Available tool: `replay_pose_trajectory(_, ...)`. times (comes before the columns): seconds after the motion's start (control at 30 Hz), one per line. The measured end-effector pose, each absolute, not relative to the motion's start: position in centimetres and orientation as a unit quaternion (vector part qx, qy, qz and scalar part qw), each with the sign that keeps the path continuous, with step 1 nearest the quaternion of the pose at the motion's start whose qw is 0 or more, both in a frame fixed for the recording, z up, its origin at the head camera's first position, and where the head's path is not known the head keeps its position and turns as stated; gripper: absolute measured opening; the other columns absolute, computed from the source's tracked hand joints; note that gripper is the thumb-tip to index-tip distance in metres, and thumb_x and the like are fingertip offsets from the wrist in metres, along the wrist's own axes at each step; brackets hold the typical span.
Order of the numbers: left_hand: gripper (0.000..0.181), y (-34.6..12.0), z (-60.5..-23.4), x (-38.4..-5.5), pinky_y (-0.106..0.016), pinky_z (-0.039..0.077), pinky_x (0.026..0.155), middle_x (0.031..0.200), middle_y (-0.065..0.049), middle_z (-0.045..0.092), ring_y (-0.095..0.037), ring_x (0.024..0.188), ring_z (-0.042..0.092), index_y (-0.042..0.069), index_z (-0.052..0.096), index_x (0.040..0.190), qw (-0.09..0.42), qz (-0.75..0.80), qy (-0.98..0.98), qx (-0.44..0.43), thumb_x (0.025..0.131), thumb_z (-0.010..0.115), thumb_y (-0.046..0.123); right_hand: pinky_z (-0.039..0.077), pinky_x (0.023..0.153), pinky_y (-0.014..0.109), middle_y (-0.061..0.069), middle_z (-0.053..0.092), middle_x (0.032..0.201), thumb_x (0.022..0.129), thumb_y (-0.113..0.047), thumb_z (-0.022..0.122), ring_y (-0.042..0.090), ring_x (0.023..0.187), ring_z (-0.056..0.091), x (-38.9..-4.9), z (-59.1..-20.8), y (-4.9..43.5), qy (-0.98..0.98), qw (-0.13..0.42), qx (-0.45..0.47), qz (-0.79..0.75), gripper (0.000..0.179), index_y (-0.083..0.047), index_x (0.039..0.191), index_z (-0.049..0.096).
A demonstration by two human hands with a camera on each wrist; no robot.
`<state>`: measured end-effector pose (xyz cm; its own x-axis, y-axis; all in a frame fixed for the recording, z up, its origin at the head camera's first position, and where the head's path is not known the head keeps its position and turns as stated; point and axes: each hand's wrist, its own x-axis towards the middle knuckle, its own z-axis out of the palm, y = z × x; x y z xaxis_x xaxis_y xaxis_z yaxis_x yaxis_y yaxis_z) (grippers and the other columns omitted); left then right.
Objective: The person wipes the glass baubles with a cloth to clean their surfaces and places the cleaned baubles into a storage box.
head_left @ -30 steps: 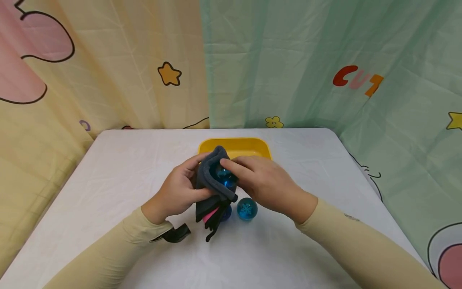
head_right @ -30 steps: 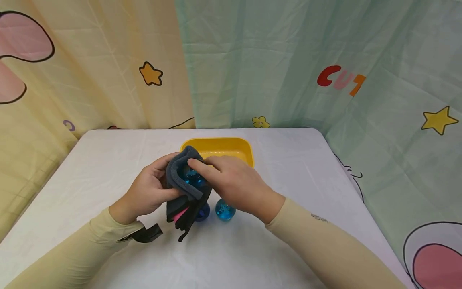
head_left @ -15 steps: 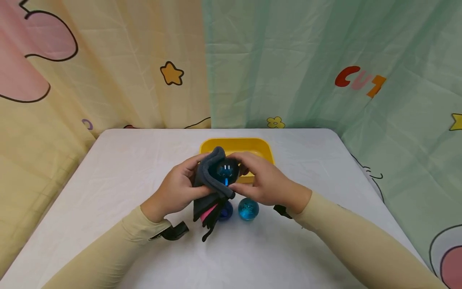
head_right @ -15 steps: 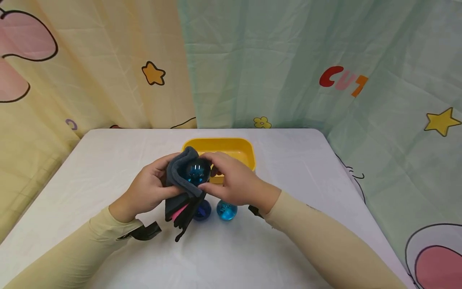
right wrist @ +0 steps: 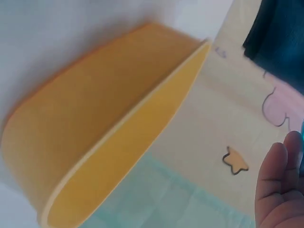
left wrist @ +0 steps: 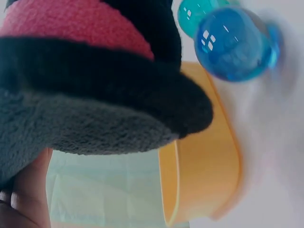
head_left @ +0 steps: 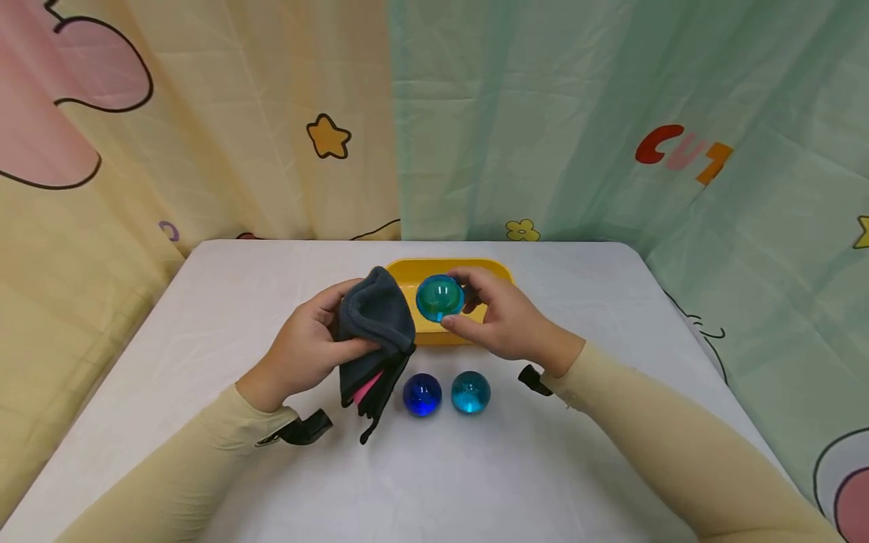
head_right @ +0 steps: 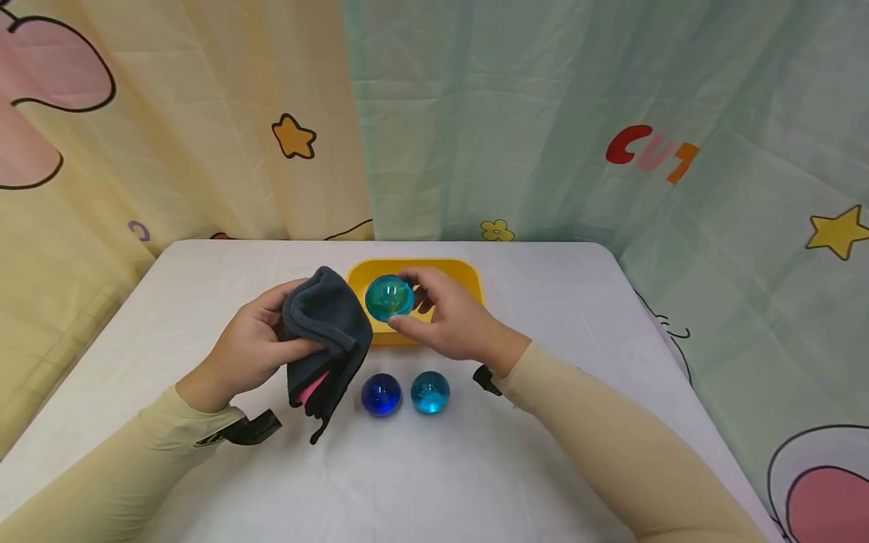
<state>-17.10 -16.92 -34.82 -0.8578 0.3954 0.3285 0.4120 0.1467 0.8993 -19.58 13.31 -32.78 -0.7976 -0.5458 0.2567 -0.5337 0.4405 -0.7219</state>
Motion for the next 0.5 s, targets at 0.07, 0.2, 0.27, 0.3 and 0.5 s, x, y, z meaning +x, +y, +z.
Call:
replay_pose_trajectory(0.07,0.07,-17.6,-34.9,-17.1,-0.024,0.062,0.09,0.131,-0.019,0.067,-0.012,0.104,0.071,0.002,0.054,0.147,0.014,-0.59,-0.763,-0.264,0.084,0.082,-0.01,0.061,0.092,0.044,0.007,0.066,0.124,0.095,-0.018,0.079,0.022,0.103,0.063,-20.5,-32.8,13.5,0.859,0.001,-0.317,-0.403,0.054,-0.003,0.14,0.054)
replay_pose_trajectory(0.2,0.069,-19.0,-35.0,-17.0,-0.024,0.063,0.088,0.127,-0.006,0.069,-0.01,0.102,0.072,0.003,0.055,0.146,0.029,-0.58,-0.773,-0.256,0.084,0.082,-0.01,0.061,0.093,0.046,0.008,0.064,0.125,0.096,-0.024,0.078,0.027,0.106,0.064,-22.7,-32.9,13.6,0.884,0.009,-0.312,-0.347,0.052,-0.005,0.138,0.055)
replay_pose_trajectory(0.27,0.07,-19.7,-35.0,-16.9,-0.023,0.063,0.087,0.124,0.004,0.069,-0.009,0.101,0.072,0.003,0.055,0.146,0.037,-0.575,-0.778,-0.25,0.084,0.082,-0.01,0.06,0.096,0.047,0.007,0.063,0.125,0.097,-0.028,0.077,0.027,0.108,0.063,-23.8,-32.7,13.5,0.896,0.026,-0.308,-0.319,0.05,-0.007,0.137,0.056)
replay_pose_trajectory(0.3,0.069,-20.0,-35.0,-16.9,-0.023,0.063,0.086,0.123,0.008,0.069,-0.008,0.1,0.072,0.003,0.055,0.146,0.042,-0.571,-0.781,-0.249,0.083,0.082,-0.011,0.06,0.096,0.046,0.006,0.063,0.125,0.097,-0.029,0.077,0.027,0.109,0.062,-24.4,-32.7,13.3,0.902,0.035,-0.305,-0.303,0.05,-0.008,0.137,0.056)
replay_pose_trajectory(0.5,0.07,-21.2,-35.2,-16.4,-0.02,0.062,0.086,0.123,0.016,0.069,-0.006,0.1,0.072,0.001,0.055,0.146,0.069,-0.561,-0.788,-0.246,0.082,0.082,-0.013,0.057,0.102,0.041,0.004,0.064,0.124,0.097,-0.033,0.076,0.028,0.113,0.062,-27.6,-32.3,11.9,0.923,0.096,-0.301,-0.219,0.049,-0.01,0.136,0.058)
